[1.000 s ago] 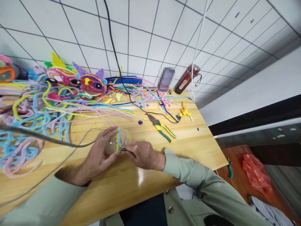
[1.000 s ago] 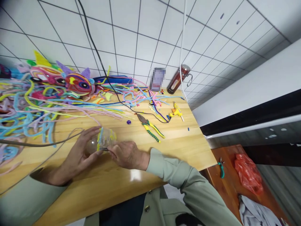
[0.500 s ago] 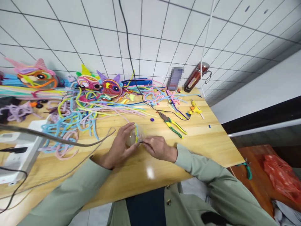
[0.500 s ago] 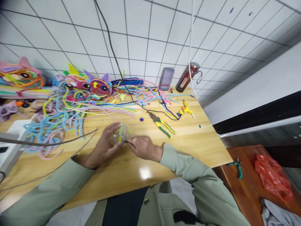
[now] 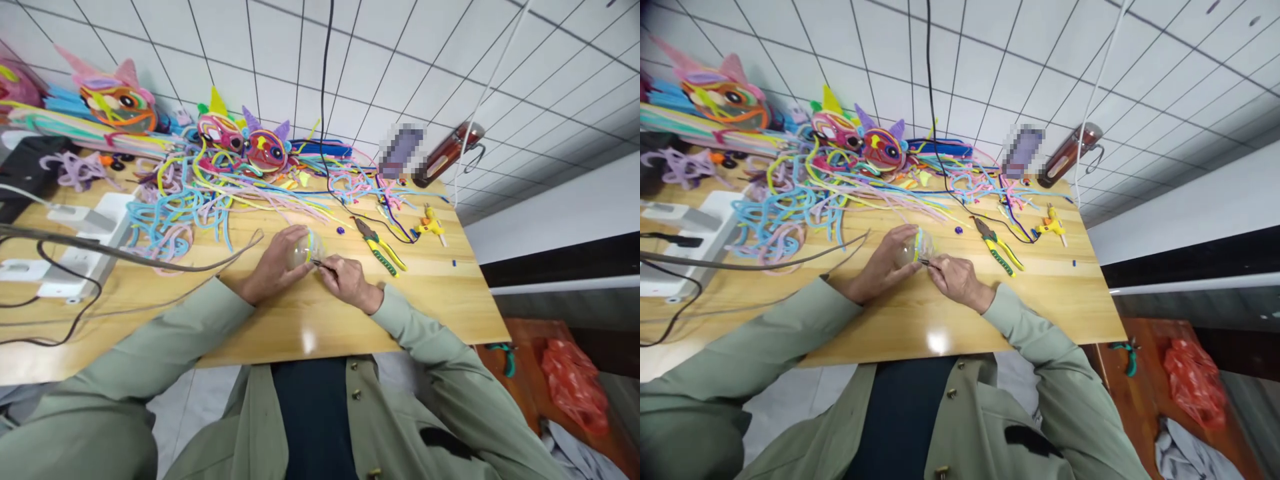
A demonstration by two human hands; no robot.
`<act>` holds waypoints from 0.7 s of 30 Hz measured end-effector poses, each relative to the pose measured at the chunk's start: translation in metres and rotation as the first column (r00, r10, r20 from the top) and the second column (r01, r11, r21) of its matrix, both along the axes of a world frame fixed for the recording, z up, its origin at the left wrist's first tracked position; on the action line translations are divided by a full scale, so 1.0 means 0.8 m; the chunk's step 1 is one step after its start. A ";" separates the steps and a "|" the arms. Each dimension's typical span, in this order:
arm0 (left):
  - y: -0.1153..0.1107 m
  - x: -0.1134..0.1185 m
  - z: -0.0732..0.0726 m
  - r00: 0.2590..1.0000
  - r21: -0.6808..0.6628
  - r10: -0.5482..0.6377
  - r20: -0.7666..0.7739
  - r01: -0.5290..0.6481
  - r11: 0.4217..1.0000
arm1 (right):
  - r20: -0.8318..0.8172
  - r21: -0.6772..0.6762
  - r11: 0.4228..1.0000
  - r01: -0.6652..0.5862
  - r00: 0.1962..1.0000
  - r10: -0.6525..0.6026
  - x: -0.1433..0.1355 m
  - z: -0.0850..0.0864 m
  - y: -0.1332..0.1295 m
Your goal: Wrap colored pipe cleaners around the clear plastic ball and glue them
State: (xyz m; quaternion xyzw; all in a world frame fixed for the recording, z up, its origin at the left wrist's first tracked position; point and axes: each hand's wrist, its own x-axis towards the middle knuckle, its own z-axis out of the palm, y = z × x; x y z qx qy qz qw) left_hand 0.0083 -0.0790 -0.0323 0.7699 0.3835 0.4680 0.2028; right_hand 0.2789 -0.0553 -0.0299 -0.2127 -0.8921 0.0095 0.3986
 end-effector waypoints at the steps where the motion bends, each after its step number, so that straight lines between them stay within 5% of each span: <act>1: 0.001 0.000 -0.001 1.000 0.021 0.002 0.004 -0.002 1.000 | 0.007 -0.003 1.000 0.003 1.000 -0.003 0.001 -0.002 0.001; 15: -0.002 0.003 0.002 0.995 0.012 0.085 -0.056 -0.084 0.996 | 0.117 -0.103 0.993 0.055 0.992 -0.043 0.004 -0.014 0.001; 21: 0.005 0.009 0.014 0.991 -0.034 0.108 -0.085 -0.111 0.993 | 0.100 -0.020 0.993 0.119 0.988 -0.116 0.005 -0.008 0.006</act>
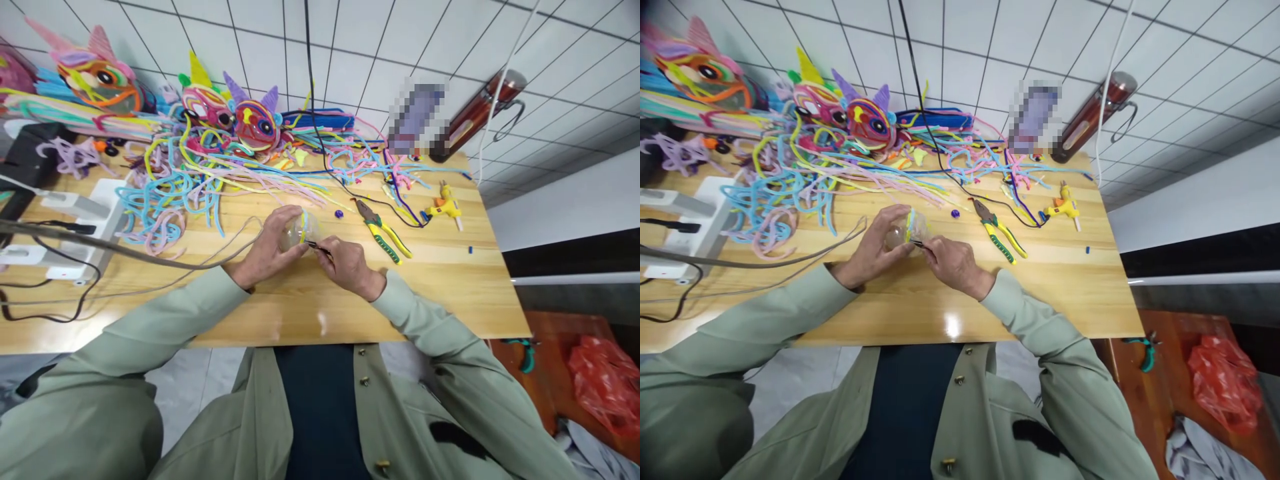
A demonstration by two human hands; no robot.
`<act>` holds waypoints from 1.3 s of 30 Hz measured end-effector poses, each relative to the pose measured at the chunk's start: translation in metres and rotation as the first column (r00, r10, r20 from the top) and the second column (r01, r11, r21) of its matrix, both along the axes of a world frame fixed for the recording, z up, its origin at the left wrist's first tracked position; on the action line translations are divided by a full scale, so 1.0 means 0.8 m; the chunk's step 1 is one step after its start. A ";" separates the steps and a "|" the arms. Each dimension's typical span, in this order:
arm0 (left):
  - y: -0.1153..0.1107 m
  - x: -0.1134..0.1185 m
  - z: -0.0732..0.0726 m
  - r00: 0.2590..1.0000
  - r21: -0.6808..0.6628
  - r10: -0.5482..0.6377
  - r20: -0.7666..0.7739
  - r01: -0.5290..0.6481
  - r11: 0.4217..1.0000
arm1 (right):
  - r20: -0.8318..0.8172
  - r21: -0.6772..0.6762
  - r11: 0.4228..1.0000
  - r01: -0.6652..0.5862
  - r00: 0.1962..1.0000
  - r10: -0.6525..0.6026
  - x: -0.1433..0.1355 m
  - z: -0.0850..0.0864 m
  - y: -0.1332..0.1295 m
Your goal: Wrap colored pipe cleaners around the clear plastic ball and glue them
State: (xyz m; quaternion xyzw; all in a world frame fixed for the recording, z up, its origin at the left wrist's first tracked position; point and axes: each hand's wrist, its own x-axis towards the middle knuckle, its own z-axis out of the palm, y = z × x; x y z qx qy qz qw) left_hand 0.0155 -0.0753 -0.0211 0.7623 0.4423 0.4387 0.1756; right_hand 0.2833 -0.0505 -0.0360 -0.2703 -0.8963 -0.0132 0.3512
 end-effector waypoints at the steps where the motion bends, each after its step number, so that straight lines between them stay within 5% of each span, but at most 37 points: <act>1: 0.002 0.001 0.001 1.000 -0.007 -0.010 0.000 0.010 1.000 | -0.004 0.005 1.000 0.011 1.000 -0.011 0.001 0.002 0.001; 15: 0.009 -0.003 -0.003 0.992 0.058 -0.121 0.043 0.119 0.991 | -0.100 0.011 0.998 -0.063 0.993 0.064 0.003 0.020 -0.005; 39: 0.002 -0.006 0.003 0.996 -0.004 -0.071 -0.061 0.071 0.997 | -0.003 -0.031 0.999 -0.033 0.999 0.033 0.007 0.027 -0.014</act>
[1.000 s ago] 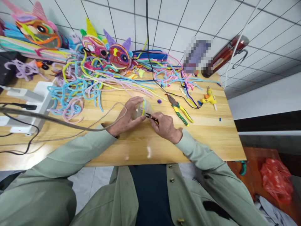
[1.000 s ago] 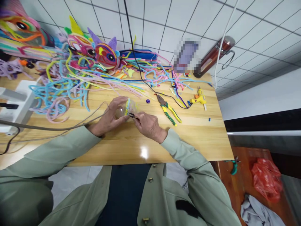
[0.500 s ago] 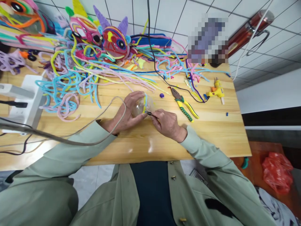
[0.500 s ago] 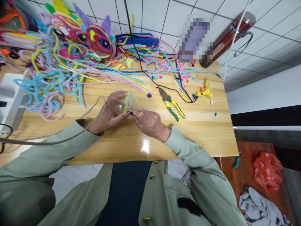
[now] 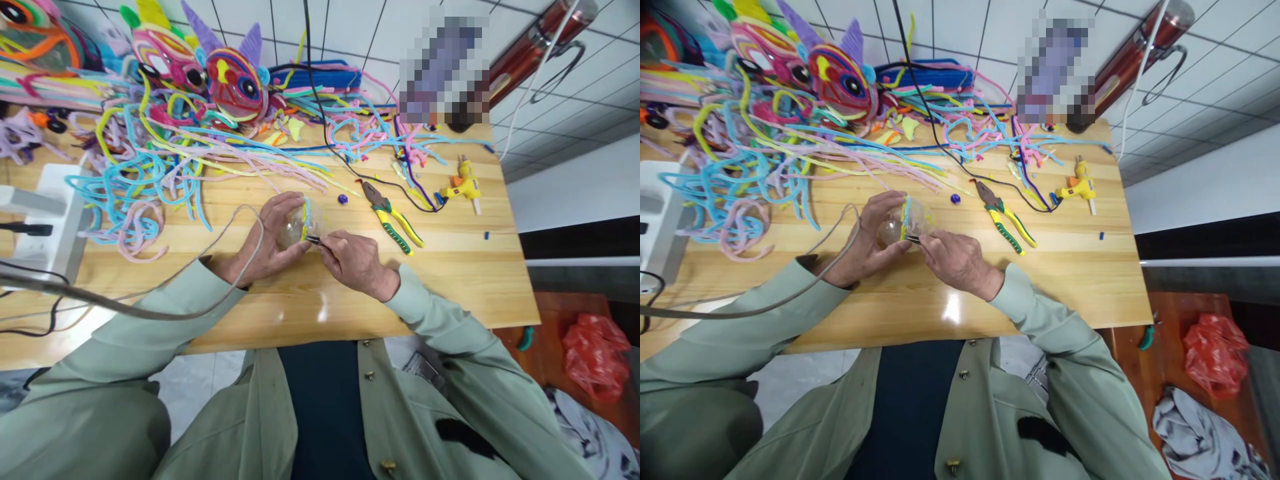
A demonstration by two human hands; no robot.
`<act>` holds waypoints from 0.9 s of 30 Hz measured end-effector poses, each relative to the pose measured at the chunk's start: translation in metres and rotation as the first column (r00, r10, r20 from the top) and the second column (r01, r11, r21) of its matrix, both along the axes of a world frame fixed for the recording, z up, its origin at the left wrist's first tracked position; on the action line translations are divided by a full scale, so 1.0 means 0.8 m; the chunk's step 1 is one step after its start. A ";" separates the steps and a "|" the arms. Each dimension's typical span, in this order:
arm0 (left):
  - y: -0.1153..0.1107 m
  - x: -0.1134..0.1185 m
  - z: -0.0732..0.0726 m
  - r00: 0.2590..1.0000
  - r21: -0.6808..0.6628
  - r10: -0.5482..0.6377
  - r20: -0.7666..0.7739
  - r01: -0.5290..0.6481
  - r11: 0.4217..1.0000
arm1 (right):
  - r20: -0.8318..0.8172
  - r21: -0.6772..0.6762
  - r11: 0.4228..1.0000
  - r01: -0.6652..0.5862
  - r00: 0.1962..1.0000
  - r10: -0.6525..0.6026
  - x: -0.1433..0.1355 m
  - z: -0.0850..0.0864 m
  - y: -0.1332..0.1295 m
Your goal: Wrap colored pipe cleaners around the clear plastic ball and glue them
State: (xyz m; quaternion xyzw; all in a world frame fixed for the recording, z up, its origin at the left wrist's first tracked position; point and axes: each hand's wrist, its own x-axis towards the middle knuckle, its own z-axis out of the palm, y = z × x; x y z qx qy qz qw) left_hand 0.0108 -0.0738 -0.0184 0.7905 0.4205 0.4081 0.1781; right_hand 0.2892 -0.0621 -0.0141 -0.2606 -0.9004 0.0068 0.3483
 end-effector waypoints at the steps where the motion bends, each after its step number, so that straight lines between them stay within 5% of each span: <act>1: 0.000 -0.001 0.000 1.000 -0.004 -0.009 0.001 0.009 1.000 | 0.005 0.018 1.000 0.003 1.000 -0.003 -0.001 0.002 0.000; 11: 0.000 -0.001 0.003 1.000 0.017 -0.028 0.008 0.028 0.999 | 0.015 -0.052 0.998 0.019 1.000 -0.018 -0.001 0.003 -0.006; 22: 0.000 0.002 0.003 1.000 0.067 -0.018 0.018 0.017 0.998 | -0.006 0.106 0.993 0.054 0.999 -0.054 -0.009 0.020 -0.008; 27: -0.001 0.003 0.003 1.000 0.076 -0.010 0.019 0.008 0.997 | 0.037 0.077 0.994 0.078 0.996 -0.081 -0.009 0.019 -0.010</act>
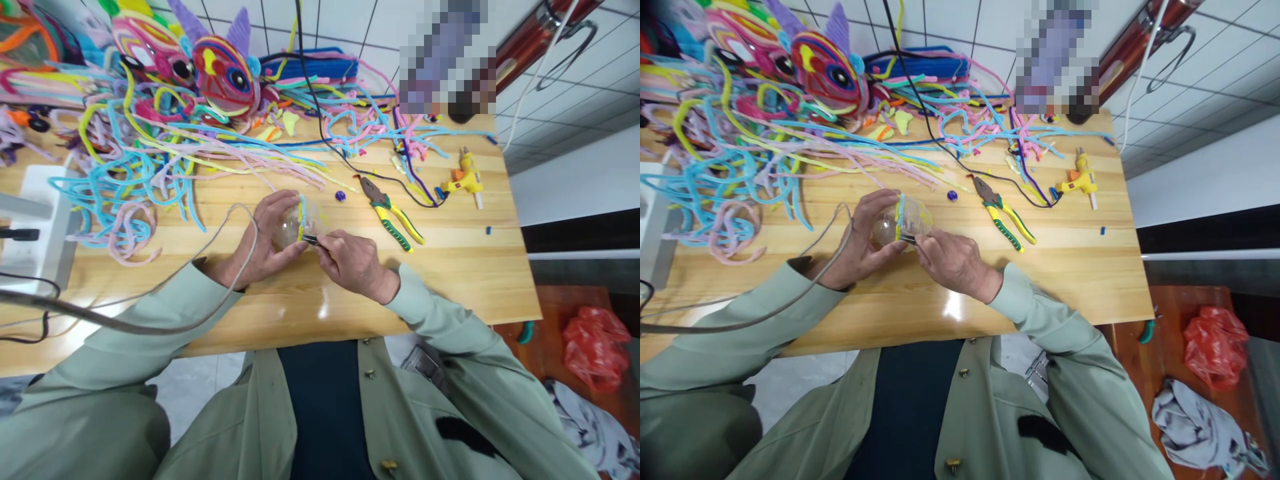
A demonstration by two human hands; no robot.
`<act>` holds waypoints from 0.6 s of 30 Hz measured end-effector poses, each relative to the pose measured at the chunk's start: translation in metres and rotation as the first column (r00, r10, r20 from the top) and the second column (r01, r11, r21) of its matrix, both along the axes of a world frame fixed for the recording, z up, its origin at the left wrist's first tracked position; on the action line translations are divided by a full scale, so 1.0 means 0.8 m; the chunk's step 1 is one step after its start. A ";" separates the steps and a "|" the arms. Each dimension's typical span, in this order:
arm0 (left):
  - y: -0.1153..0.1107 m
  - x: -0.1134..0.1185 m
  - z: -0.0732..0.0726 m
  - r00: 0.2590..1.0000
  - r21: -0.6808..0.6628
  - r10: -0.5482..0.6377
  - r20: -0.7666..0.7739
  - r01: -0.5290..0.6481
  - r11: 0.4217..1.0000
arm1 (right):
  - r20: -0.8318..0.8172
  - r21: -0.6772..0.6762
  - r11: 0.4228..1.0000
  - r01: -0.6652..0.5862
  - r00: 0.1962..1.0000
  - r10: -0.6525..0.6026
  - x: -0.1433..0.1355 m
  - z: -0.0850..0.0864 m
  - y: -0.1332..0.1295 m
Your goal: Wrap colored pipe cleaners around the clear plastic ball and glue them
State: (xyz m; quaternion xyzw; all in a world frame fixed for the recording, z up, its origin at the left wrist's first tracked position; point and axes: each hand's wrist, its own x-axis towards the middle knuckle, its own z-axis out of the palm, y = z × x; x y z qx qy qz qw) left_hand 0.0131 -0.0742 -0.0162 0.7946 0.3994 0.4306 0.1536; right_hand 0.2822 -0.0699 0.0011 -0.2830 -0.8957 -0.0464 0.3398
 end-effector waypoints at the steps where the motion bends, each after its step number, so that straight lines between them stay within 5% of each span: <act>1: 0.000 0.000 0.000 1.000 -0.001 -0.003 -0.001 0.003 1.000 | 0.003 0.005 1.000 0.000 1.000 0.000 0.000 0.001 0.000; 9: -0.003 0.000 0.005 1.000 -0.019 -0.004 -0.018 0.003 1.000 | -0.019 0.016 1.000 0.010 1.000 -0.010 -0.003 0.011 -0.003; 18: -0.003 -0.003 0.003 0.997 -0.056 0.031 -0.070 -0.035 0.998 | -0.006 -0.044 0.999 0.000 1.000 0.000 0.003 0.000 -0.003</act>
